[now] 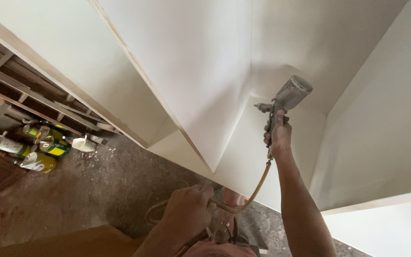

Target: The person is using a spray gun to apply white paint to the inner surfaces and edges of a wooden cabinet.

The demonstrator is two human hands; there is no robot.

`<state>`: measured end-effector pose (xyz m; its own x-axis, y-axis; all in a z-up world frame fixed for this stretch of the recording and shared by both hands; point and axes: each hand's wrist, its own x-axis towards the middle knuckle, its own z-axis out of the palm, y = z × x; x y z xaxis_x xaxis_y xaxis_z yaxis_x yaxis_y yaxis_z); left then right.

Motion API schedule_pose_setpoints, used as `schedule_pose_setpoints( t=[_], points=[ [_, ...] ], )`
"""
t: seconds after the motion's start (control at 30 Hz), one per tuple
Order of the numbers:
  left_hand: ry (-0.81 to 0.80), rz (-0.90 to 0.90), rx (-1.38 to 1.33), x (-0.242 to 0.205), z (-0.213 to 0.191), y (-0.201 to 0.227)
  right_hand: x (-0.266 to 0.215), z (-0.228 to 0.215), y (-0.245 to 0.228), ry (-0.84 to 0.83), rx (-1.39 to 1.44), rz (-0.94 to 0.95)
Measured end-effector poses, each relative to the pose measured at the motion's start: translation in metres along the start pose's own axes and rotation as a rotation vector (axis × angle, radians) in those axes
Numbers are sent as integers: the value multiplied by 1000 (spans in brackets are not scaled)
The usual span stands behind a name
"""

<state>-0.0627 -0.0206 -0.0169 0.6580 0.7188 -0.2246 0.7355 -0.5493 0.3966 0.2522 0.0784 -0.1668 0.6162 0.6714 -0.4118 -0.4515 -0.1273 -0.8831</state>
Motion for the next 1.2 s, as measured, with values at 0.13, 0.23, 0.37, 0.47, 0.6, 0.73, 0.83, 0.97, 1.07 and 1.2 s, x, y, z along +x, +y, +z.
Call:
schedule_pose_setpoints(
  t=[0.13, 0.23, 0.37, 0.47, 0.6, 0.73, 0.83, 0.97, 1.07, 1.2],
  points=[
    [-26, 4, 36, 1, 7, 3, 12, 0, 24, -9, -13, -15],
    [-117, -37, 90, 4, 13, 3, 21, 3, 38, 9, -48, -14],
    [16, 87, 57, 4, 22, -1, 31, 11, 49, 26, -91, -30],
    [-24, 56, 36, 4, 20, -3, 34, 15, 48, 16, -99, -33],
    [-4, 56, 15, -1, 12, -2, 30, 19, 37, -7, -65, -58],
    [43, 96, -2, -4, 6, -3, 17, 12, 25, -42, 32, -102],
    [-27, 53, -4, -6, 3, -3, 5, 4, 16, -63, 113, -133],
    [-20, 68, 5, -5, 9, -3, 6, 3, 14, -64, 129, -142],
    [17, 112, -8, -1, 17, -5, 18, 7, 27, -13, 74, -58],
    [104, 165, -22, -1, 24, -4, 28, 9, 46, 6, -18, -4]
  ],
)
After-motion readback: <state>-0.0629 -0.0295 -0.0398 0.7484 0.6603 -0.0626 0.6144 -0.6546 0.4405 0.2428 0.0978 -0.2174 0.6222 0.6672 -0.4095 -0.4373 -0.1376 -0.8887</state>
